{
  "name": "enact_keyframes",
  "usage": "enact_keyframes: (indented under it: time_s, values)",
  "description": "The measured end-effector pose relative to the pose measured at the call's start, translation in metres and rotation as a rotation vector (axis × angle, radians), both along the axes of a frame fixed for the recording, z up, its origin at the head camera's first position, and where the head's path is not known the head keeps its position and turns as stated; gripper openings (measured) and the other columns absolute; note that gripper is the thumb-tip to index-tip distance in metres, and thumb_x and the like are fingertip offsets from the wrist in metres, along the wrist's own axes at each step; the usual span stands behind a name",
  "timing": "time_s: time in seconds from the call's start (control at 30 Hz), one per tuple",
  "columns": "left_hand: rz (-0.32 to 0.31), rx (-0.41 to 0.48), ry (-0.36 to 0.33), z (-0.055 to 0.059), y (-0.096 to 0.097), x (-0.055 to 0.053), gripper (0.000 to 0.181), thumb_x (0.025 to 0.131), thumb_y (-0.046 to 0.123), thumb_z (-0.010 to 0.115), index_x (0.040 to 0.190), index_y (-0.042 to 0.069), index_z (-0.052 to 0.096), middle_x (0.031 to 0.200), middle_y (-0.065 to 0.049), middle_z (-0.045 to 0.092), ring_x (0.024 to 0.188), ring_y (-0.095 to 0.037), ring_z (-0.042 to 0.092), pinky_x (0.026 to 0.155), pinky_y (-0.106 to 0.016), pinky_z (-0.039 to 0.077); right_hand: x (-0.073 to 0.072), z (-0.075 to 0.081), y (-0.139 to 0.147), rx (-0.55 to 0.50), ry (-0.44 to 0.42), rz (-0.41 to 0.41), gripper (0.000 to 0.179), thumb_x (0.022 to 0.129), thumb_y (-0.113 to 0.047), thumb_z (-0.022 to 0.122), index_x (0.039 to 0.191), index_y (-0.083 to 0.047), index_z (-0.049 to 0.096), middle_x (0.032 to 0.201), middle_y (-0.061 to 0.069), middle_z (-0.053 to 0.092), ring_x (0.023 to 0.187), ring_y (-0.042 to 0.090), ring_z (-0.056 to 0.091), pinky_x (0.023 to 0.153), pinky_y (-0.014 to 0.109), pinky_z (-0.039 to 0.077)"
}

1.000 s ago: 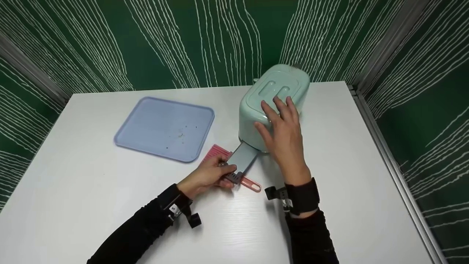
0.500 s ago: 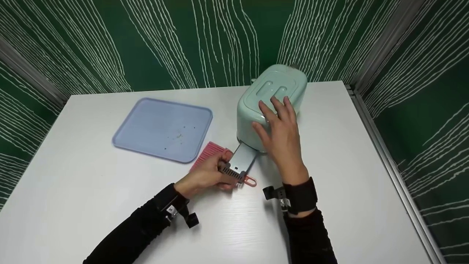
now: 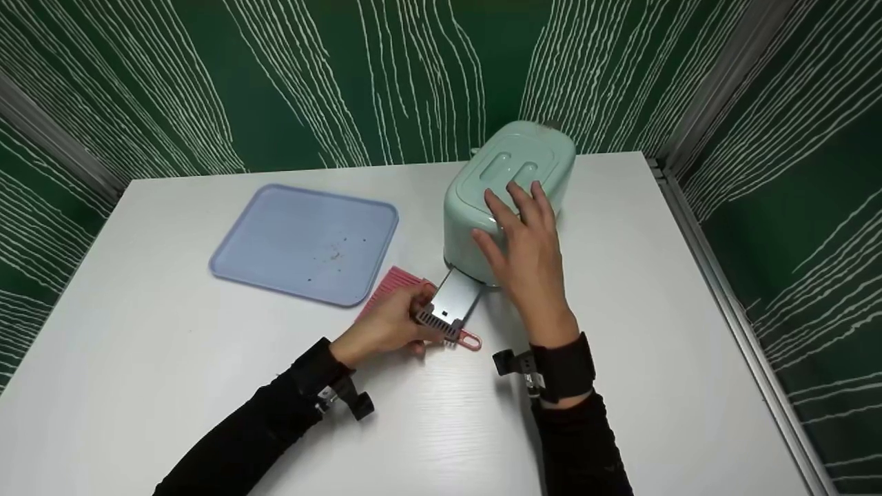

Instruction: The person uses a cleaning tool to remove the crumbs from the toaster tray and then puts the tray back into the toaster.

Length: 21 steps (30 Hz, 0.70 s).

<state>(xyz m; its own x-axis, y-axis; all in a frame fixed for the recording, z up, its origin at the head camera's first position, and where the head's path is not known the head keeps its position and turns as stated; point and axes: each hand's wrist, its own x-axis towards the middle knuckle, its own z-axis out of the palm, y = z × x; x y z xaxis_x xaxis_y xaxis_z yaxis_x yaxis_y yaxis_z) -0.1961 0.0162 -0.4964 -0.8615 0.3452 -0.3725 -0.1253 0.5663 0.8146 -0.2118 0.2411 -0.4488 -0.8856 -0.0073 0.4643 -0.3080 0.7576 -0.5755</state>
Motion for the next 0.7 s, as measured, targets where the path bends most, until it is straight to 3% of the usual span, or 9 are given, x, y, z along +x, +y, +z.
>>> enact_keyframes:
  time_s: [0.13,0.33,0.53,0.7]
  values:
    - [0.015,-0.009,0.002,0.0,0.0001,-0.0024,0.073,0.082,-0.003,0.089,0.146,0.005,0.056,0.125,-0.014,0.066,0.058,-0.019,0.07,0.056,-0.034,0.064,0.0002,0.0003,-0.0005,-0.005,-0.005,0.001,0.056,0.101,-0.028,0.077,0.152,-0.012,0.061,0.166,0.021,0.046,0.165,0.043,0.021,0.132,0.069,0.022]
    - [0.016,-0.01,0.018,-0.0001,-0.0003,-0.0046,0.066,0.081,0.001,0.092,0.139,0.004,0.061,0.105,-0.009,0.069,0.057,-0.018,0.069,0.055,-0.034,0.063,0.0002,0.0001,-0.0002,-0.008,-0.002,0.002,0.056,0.101,-0.027,0.077,0.152,-0.012,0.061,0.166,0.021,0.046,0.165,0.043,0.021,0.132,0.069,0.021]
    - [-0.029,-0.037,0.113,-0.0007,-0.0014,-0.0047,0.052,0.087,0.013,0.09,0.13,0.004,0.064,0.084,-0.002,0.07,0.055,-0.017,0.069,0.048,-0.027,0.054,-0.0001,-0.0004,-0.0005,0.0,0.0,-0.006,0.056,0.101,-0.026,0.077,0.153,-0.013,0.06,0.166,0.02,0.046,0.165,0.042,0.022,0.132,0.068,0.023]
    - [-0.055,-0.089,0.21,-0.0019,-0.0017,-0.007,0.042,0.087,0.021,0.092,0.117,0.005,0.067,0.083,0.001,0.065,0.063,-0.009,0.058,0.054,-0.022,0.046,-0.0004,-0.0007,-0.0003,0.011,0.008,-0.014,0.055,0.101,-0.024,0.077,0.153,-0.013,0.06,0.166,0.02,0.047,0.165,0.042,0.022,0.132,0.066,0.023]
